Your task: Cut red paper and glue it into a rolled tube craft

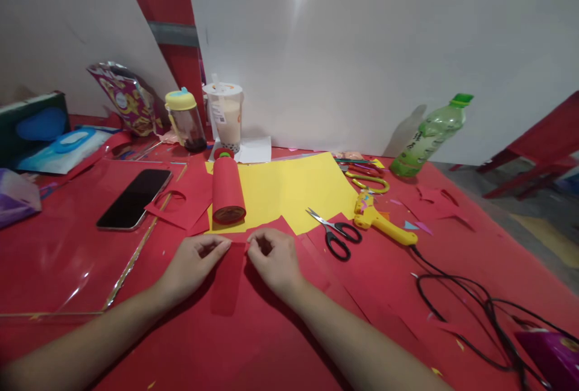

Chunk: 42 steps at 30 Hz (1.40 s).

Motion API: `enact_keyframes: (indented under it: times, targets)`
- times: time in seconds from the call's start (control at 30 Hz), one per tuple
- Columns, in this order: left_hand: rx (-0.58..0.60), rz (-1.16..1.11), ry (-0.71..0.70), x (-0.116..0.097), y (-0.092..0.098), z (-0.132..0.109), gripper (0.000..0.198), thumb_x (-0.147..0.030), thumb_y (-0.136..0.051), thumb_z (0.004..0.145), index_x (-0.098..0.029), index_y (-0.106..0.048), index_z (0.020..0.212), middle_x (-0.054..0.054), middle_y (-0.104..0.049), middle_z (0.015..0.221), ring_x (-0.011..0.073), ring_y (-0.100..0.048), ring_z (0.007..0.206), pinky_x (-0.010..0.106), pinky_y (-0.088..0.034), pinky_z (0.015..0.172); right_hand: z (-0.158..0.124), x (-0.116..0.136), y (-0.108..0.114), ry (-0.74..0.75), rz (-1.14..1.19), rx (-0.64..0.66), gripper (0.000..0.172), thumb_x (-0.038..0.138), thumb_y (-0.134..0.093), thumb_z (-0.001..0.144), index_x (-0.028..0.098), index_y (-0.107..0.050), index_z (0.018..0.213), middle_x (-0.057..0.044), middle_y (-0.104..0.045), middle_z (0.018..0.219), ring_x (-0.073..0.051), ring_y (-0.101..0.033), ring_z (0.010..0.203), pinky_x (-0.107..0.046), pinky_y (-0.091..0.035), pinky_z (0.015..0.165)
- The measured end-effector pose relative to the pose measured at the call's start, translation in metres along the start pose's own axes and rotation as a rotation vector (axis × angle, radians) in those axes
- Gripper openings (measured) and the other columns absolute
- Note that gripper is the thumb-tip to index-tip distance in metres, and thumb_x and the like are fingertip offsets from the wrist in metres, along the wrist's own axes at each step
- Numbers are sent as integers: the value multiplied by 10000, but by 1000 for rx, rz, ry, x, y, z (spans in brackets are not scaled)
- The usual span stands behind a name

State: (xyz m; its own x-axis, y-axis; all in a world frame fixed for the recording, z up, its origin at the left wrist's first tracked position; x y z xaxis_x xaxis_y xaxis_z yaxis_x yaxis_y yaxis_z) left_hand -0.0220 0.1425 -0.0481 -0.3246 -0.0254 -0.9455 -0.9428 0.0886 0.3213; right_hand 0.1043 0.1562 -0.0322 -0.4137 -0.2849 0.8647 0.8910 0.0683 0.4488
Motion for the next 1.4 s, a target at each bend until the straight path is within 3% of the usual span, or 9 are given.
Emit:
enact_keyframes:
  times: [0.13,0.27,0.47,0.67,0.8,1.23,1.4]
  targets:
    - [9,81,-69,-8,-1,-3,214,-268,-481,747,-139,-633,670,42,-686,680,159,-620,644,240,-476,623,-6,22,-4,228,-153,21,118,207,-455,760,162,-564,747,-52,-633,676,-130,-571,586,-244,-461,561]
    - [26,184,-164,-16,-5,-7,226,-250,-454,769,-144,-619,658,36,-673,648,146,-610,610,228,-464,596,-15,32,-13,382,-279,59,141,200,-426,801,166,-552,747,-55,-626,666,-136,-557,595,-248,-449,574]
    - [-7,337,-194,-15,-4,-8,232,-261,-448,793,-161,-628,685,26,-679,656,141,-609,588,233,-452,575,-17,34,-16,407,-355,49,153,172,-397,797,167,-534,728,-54,-606,636,-139,-528,552,-246,-422,535]
    - [-30,275,-190,-15,-2,-8,190,-219,-491,755,-162,-652,672,26,-693,659,146,-624,597,236,-472,590,-19,35,-19,437,-428,57,166,151,-387,771,164,-531,691,-53,-583,603,-144,-506,539,-248,-393,523]
    - [-19,237,-216,-19,-3,-8,205,-208,-474,762,-157,-662,698,38,-703,693,154,-634,626,245,-483,615,-15,31,-18,392,-410,48,159,154,-389,753,168,-521,665,-47,-571,592,-140,-496,537,-241,-388,522]
    - [-142,183,-110,-9,15,-6,234,-273,-474,768,-141,-658,712,51,-703,717,169,-638,657,245,-490,623,-3,19,-1,204,-334,-20,124,127,-405,683,189,-432,580,15,-472,514,-102,-415,467,-206,-334,455]
    - [-87,230,-195,-17,7,-9,206,-241,-493,750,-163,-676,696,37,-710,702,163,-644,638,243,-487,633,-11,33,-12,372,-300,87,112,171,-396,769,171,-498,723,-40,-565,645,-135,-491,578,-242,-402,550]
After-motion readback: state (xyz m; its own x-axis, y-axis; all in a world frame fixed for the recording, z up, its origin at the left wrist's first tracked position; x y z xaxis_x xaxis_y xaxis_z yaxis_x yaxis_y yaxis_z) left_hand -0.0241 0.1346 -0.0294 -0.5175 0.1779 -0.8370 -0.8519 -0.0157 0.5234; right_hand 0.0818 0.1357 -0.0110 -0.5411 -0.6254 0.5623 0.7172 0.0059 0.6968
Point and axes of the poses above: each hand's wrist, its own z-axis towards the middle knuckle, its own y-axis out of the back of the hand, x = y × z, the point moved 10 cm from there along z, towards the middle knuckle
